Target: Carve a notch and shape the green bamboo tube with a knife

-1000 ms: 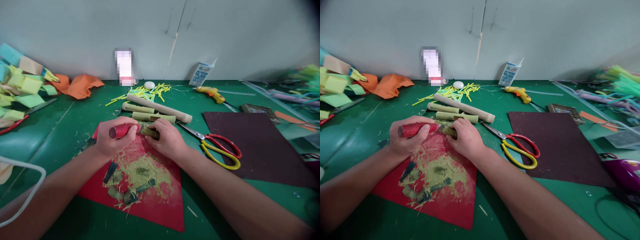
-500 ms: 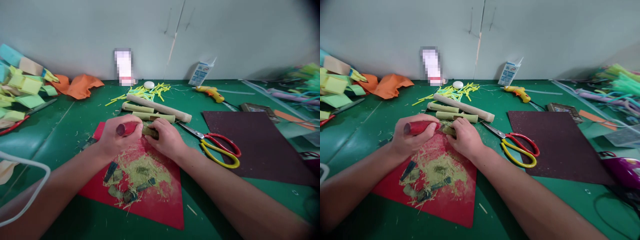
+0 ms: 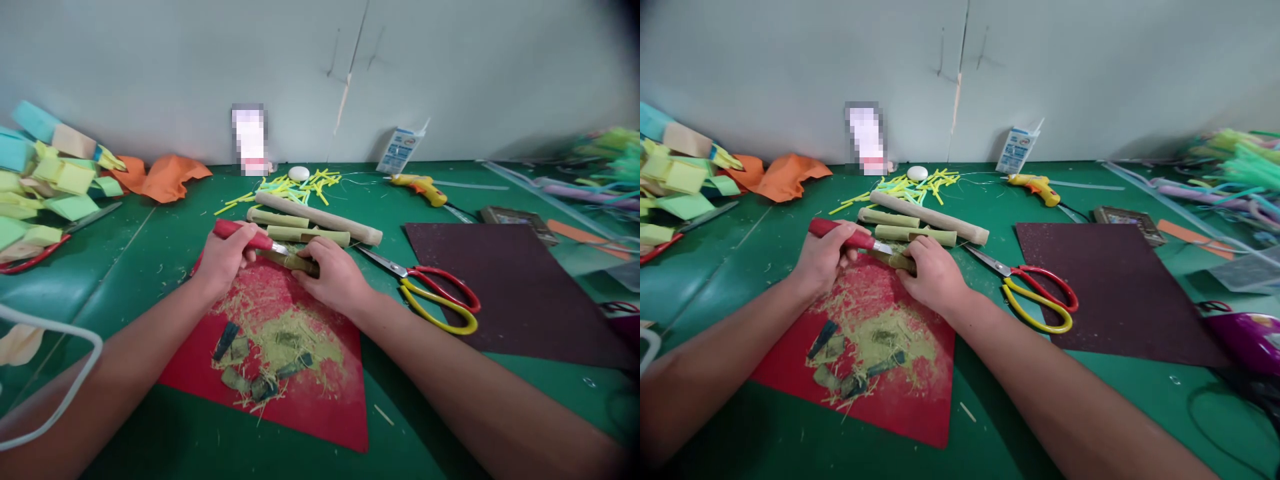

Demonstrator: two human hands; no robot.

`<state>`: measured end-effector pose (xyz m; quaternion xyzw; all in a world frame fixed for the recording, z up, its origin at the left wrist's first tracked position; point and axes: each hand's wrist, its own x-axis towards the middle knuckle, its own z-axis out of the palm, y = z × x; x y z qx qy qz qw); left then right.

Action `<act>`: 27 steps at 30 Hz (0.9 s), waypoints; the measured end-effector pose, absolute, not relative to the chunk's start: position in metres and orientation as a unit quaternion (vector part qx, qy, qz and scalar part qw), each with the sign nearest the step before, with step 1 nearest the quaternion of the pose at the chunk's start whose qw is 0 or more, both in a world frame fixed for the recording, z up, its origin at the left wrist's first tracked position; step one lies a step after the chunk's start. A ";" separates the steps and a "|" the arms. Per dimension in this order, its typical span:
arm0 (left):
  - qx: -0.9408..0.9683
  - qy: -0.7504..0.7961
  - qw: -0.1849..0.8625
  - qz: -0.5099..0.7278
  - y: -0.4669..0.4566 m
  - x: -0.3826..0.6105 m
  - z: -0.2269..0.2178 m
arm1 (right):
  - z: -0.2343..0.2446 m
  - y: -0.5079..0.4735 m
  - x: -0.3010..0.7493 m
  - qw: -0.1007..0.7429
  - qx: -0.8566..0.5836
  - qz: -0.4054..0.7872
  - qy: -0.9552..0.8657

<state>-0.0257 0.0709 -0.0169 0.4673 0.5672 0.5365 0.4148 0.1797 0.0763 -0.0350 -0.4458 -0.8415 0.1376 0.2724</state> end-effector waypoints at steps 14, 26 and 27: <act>0.492 0.592 0.366 0.523 0.076 -0.033 -0.004 | -0.032 0.075 0.181 0.273 -0.446 0.149 -0.839; 0.729 0.516 0.030 0.448 0.045 -0.022 0.019 | -0.033 0.075 0.182 0.291 -0.432 0.147 -0.841; 0.728 0.517 0.030 0.448 0.045 -0.023 0.017 | -0.033 0.075 0.183 0.290 -0.432 0.147 -0.841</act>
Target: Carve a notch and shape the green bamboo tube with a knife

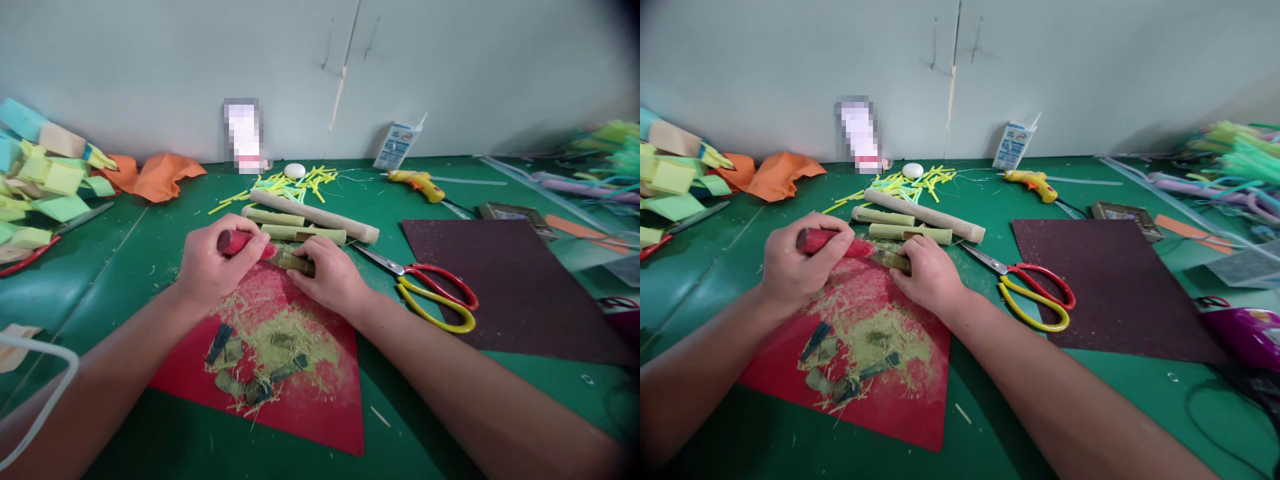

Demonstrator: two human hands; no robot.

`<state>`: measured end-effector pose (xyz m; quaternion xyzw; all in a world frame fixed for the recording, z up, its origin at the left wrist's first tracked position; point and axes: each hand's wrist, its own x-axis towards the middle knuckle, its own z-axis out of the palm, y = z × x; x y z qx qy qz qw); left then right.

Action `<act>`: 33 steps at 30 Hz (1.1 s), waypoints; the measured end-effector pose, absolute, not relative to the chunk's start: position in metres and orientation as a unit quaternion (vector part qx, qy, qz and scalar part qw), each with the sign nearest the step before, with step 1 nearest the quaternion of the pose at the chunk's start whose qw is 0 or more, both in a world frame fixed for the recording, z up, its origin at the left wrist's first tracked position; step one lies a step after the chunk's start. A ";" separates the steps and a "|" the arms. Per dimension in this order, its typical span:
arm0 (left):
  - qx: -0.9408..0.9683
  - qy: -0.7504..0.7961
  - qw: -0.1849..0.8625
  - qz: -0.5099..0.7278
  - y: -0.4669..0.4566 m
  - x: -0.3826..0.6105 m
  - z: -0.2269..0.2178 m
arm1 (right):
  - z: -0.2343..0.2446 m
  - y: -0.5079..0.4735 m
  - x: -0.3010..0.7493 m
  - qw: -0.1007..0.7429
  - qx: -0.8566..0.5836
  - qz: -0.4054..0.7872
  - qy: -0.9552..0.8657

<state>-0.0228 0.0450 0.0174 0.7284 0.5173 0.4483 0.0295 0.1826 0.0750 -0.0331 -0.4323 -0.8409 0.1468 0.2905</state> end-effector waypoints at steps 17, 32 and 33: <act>0.729 0.504 0.019 0.463 0.042 -0.023 0.009 | -0.034 0.075 0.183 0.289 -0.434 0.148 -0.840; 0.723 0.510 0.018 0.466 0.041 -0.023 0.008 | -0.034 0.076 0.184 0.290 -0.436 0.150 -0.839; 0.723 0.510 0.017 0.465 0.041 -0.023 0.008 | -0.034 0.076 0.184 0.290 -0.437 0.149 -0.838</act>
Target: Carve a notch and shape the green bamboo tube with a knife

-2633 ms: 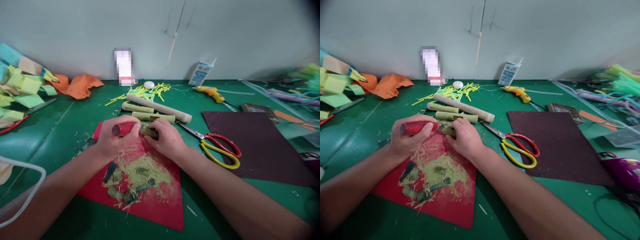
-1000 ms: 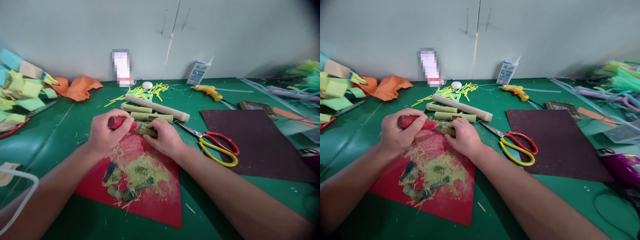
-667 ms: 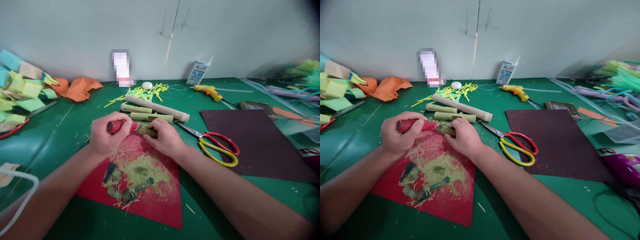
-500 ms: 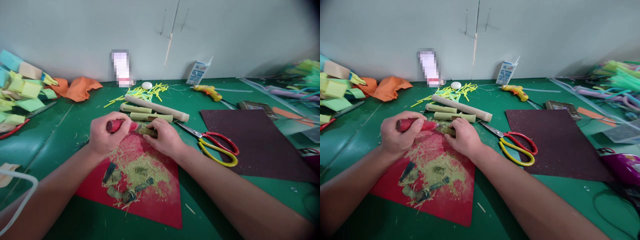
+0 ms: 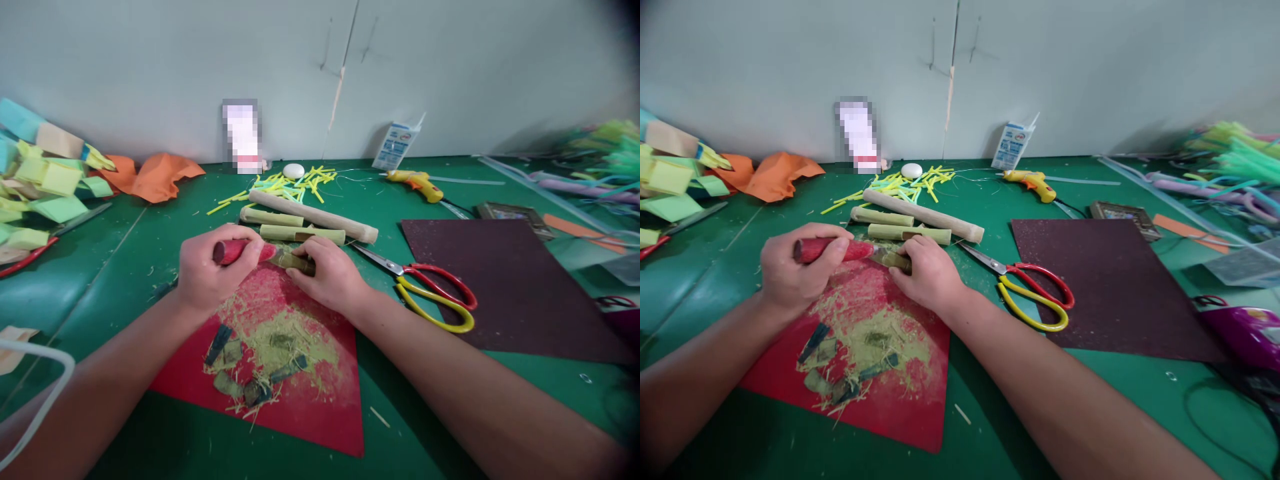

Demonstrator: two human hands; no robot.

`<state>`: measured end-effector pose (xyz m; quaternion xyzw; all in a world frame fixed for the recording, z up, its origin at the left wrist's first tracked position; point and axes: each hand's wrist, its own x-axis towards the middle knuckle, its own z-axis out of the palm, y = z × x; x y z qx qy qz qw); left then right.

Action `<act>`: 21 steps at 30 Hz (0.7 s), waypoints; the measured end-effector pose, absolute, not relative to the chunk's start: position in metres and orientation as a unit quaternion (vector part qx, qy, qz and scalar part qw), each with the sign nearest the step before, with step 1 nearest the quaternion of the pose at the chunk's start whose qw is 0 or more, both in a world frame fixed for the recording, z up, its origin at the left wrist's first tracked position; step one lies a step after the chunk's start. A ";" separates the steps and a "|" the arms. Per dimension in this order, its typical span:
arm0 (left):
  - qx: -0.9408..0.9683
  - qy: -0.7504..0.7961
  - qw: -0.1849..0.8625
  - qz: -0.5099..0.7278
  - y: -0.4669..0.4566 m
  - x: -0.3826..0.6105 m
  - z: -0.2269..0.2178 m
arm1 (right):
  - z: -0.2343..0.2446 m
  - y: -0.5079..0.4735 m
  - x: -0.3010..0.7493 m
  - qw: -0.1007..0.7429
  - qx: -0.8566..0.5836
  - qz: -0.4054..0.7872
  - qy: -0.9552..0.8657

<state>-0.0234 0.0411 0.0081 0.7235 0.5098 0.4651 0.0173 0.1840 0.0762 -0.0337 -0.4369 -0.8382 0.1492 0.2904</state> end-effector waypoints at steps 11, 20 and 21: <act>0.726 0.504 0.012 0.467 0.040 -0.023 0.011 | -0.034 0.076 0.184 0.287 -0.439 0.154 -0.838; 0.746 0.478 0.029 0.463 0.039 -0.013 0.012 | -0.035 0.078 0.181 0.301 -0.444 0.166 -0.828; 0.751 0.474 0.026 0.459 0.039 -0.011 0.012 | -0.035 0.078 0.181 0.302 -0.445 0.170 -0.826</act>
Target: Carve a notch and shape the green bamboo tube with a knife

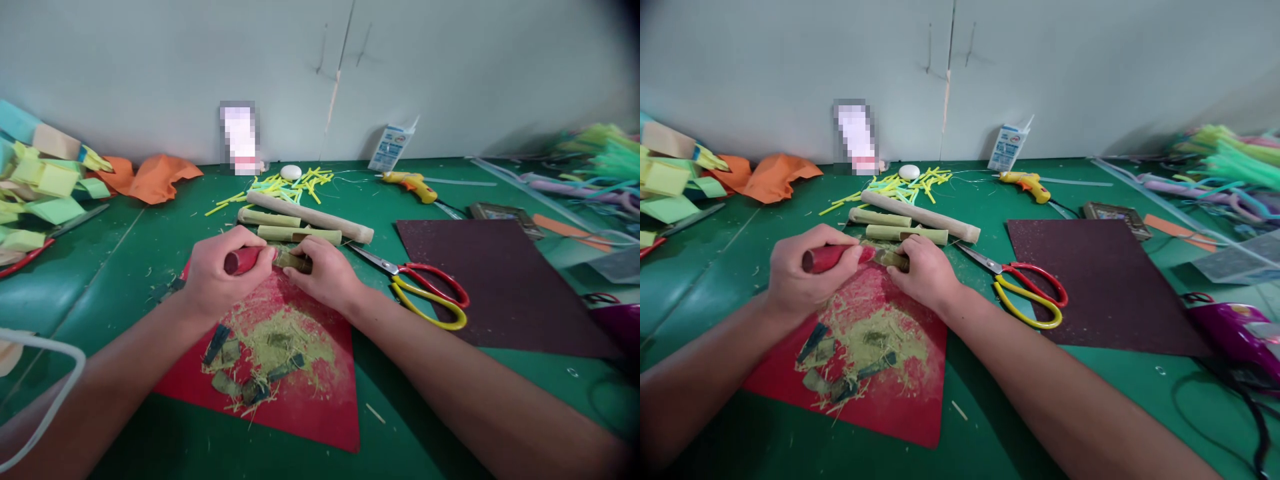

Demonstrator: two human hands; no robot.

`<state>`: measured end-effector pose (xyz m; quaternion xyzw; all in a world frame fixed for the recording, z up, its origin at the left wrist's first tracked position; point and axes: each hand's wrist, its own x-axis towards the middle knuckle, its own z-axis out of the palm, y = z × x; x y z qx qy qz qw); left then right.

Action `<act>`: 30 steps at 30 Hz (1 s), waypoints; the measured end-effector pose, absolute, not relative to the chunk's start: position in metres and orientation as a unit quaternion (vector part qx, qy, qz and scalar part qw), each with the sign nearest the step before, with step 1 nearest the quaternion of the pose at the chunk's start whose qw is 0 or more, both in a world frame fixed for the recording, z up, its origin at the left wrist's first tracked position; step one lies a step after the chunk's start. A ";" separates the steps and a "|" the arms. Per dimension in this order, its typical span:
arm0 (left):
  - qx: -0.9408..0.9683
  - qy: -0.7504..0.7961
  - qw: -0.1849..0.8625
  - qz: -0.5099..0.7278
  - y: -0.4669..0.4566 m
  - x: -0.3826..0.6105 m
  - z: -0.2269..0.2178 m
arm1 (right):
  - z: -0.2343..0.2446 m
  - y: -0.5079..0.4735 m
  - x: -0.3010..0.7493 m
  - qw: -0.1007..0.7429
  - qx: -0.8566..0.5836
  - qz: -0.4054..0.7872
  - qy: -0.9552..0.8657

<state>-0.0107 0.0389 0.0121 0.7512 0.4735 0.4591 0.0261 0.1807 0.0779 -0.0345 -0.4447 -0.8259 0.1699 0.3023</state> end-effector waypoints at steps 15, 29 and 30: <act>0.459 0.588 0.370 0.554 0.085 -0.032 -0.008 | -0.033 0.078 0.182 0.283 -0.452 0.180 -0.826; 0.731 0.613 0.173 0.244 0.065 -0.068 0.028 | -0.030 0.077 0.186 0.270 -0.413 0.158 -0.855; 0.775 0.577 0.139 0.218 0.059 -0.067 0.034 | -0.030 0.077 0.187 0.267 -0.404 0.153 -0.861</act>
